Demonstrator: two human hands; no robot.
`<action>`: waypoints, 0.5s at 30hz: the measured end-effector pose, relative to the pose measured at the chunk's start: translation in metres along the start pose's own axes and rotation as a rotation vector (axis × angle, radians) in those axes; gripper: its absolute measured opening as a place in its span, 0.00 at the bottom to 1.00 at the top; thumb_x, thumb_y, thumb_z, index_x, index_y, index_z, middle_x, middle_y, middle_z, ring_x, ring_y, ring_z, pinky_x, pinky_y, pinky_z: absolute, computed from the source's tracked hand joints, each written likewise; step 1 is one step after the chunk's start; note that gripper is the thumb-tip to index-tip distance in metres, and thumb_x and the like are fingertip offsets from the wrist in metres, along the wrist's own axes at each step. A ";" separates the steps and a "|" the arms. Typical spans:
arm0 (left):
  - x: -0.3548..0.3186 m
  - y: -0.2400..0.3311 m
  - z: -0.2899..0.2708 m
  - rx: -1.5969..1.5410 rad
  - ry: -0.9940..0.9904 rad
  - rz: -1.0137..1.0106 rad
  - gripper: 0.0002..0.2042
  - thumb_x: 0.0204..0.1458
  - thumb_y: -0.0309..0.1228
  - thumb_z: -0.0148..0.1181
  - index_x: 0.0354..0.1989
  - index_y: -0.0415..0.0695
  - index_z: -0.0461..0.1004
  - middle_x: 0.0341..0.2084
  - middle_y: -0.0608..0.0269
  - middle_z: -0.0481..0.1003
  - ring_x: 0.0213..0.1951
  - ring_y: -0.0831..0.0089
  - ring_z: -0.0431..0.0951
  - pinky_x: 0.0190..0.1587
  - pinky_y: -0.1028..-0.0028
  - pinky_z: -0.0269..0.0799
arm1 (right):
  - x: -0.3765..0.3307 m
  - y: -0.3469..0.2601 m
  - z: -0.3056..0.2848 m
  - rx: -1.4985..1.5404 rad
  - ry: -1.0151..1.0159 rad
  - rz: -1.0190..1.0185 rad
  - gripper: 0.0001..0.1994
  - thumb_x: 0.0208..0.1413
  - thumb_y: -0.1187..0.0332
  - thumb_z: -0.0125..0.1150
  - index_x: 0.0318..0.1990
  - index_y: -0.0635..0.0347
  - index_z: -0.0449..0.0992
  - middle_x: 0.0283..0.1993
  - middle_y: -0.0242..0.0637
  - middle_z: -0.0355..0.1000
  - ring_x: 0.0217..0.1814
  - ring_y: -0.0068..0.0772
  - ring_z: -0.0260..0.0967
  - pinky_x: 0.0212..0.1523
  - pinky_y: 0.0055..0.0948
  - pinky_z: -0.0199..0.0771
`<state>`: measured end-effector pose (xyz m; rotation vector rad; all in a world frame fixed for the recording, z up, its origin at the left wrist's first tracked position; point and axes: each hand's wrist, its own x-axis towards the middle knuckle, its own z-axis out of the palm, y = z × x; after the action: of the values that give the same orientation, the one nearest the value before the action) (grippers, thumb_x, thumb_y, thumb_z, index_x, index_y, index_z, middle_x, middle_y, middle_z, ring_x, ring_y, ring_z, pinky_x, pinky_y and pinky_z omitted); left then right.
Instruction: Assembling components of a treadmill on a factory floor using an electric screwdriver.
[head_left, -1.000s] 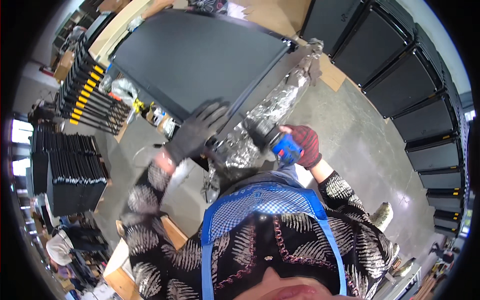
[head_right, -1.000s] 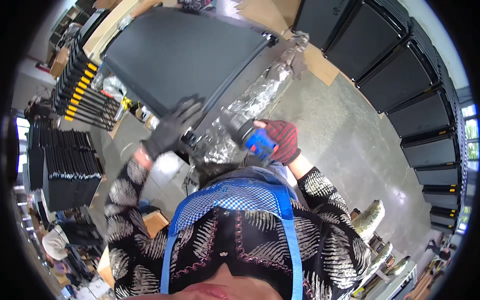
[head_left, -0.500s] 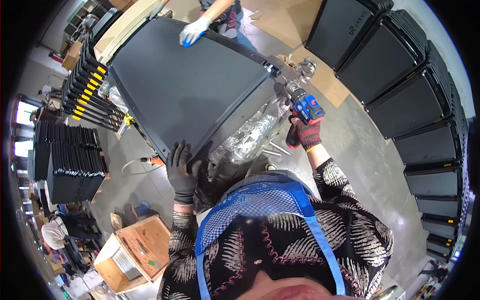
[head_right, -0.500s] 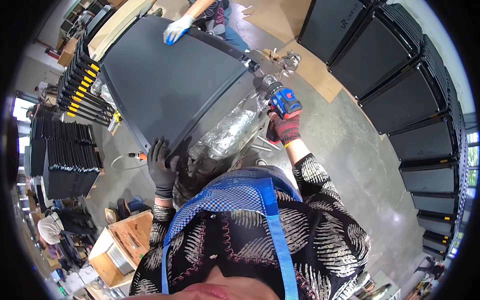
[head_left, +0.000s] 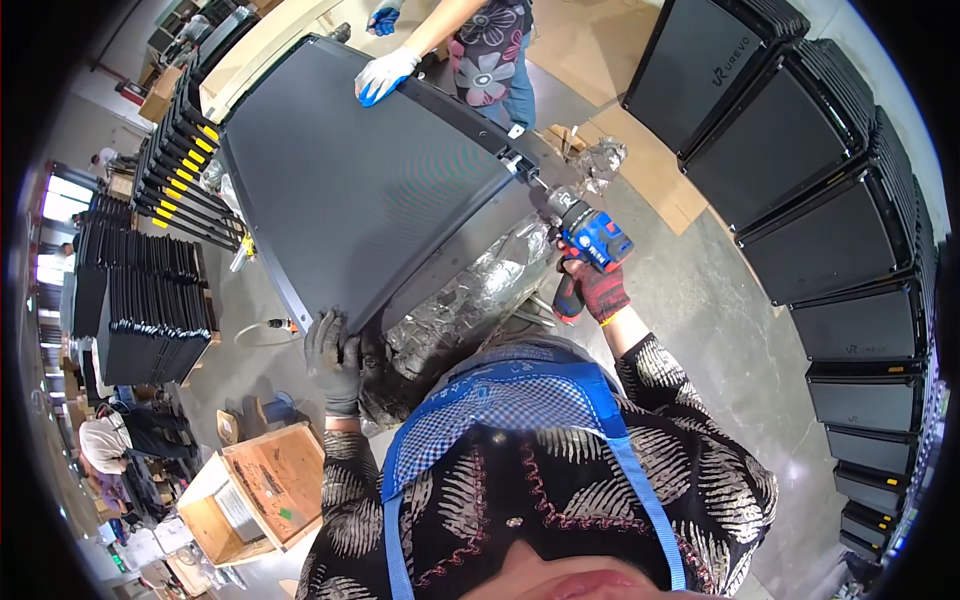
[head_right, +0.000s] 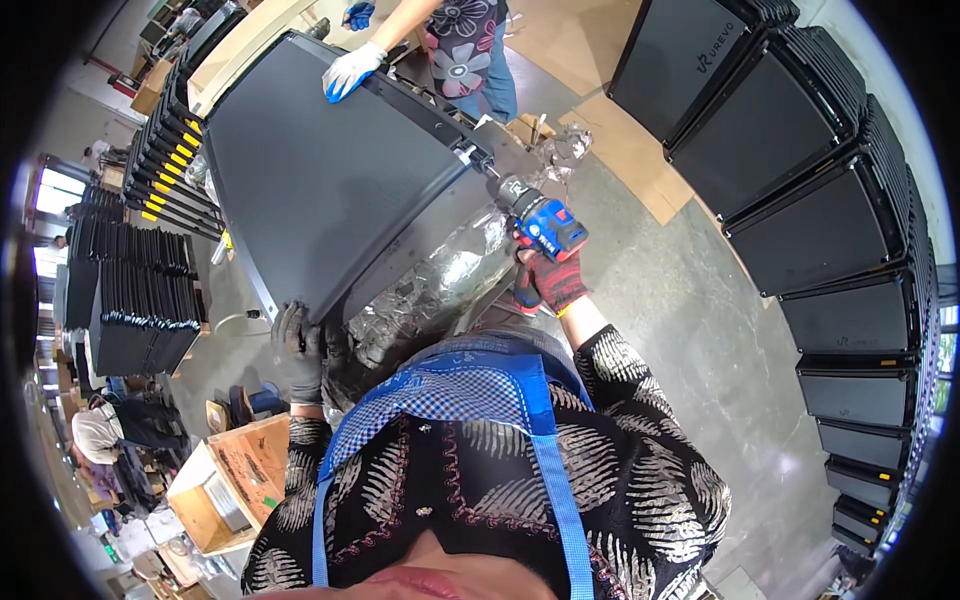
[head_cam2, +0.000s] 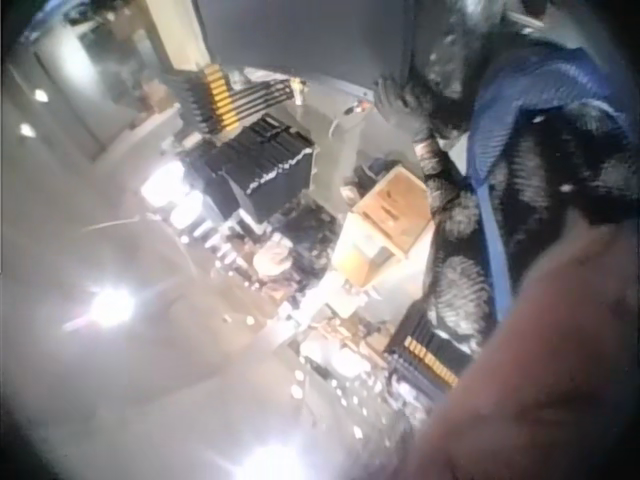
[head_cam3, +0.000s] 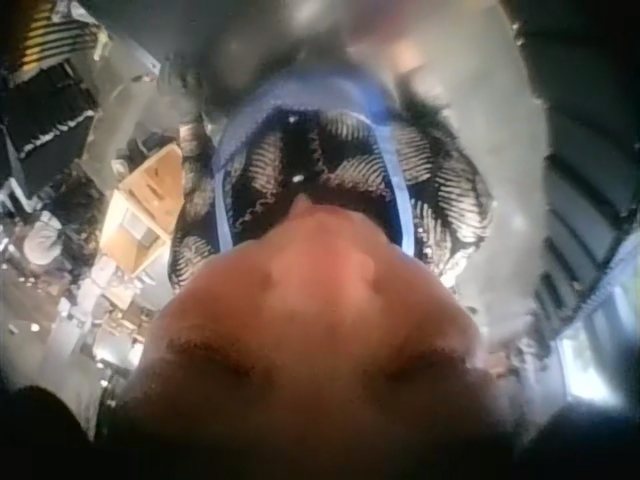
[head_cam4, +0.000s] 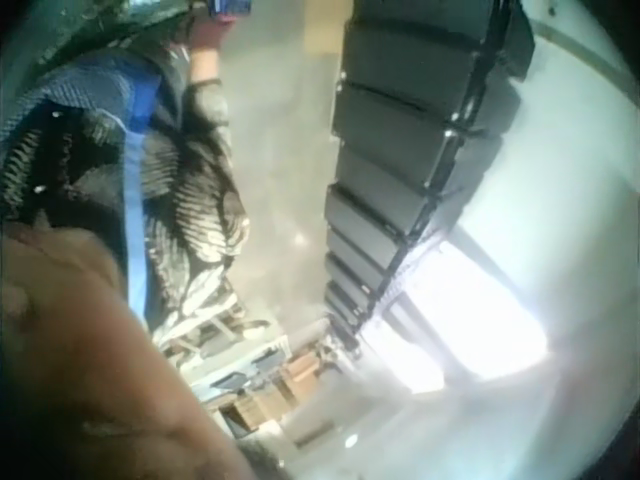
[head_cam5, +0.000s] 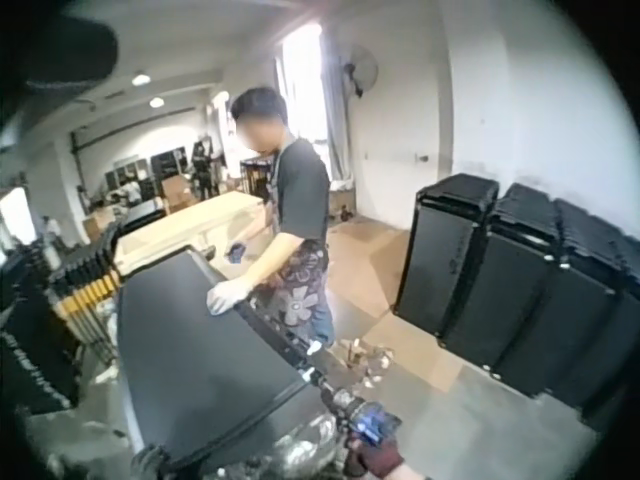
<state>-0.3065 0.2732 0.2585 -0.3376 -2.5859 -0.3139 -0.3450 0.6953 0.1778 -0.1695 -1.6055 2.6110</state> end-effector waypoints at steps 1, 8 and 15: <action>-0.001 -0.001 0.000 -0.006 -0.006 -0.014 0.18 0.45 0.32 0.61 0.47 0.44 0.74 0.49 0.58 0.72 0.55 0.56 0.67 0.58 0.62 0.61 | 0.000 0.004 -0.005 -0.133 0.033 -0.029 0.18 0.39 0.77 0.59 0.43 0.58 0.71 0.39 0.32 0.72 0.41 0.25 0.70 0.37 0.25 0.72; 0.000 0.001 0.001 -0.011 -0.031 -0.049 0.18 0.44 0.30 0.60 0.47 0.44 0.74 0.49 0.57 0.72 0.55 0.57 0.67 0.58 0.63 0.60 | 0.010 0.005 -0.040 -1.365 0.017 -0.499 0.18 0.38 0.69 0.64 0.41 0.55 0.73 0.37 0.34 0.73 0.37 0.35 0.72 0.37 0.31 0.73; 0.003 0.003 -0.004 -0.042 -0.010 -0.079 0.17 0.44 0.29 0.60 0.45 0.43 0.74 0.48 0.57 0.72 0.55 0.57 0.67 0.57 0.63 0.61 | 0.021 -0.066 -0.029 -1.378 -0.131 -0.612 0.12 0.42 0.68 0.62 0.38 0.53 0.75 0.32 0.34 0.74 0.36 0.36 0.73 0.38 0.32 0.73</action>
<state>-0.3063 0.2750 0.2635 -0.2531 -2.6101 -0.3956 -0.3620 0.7533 0.2226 0.3726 -2.6009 0.7976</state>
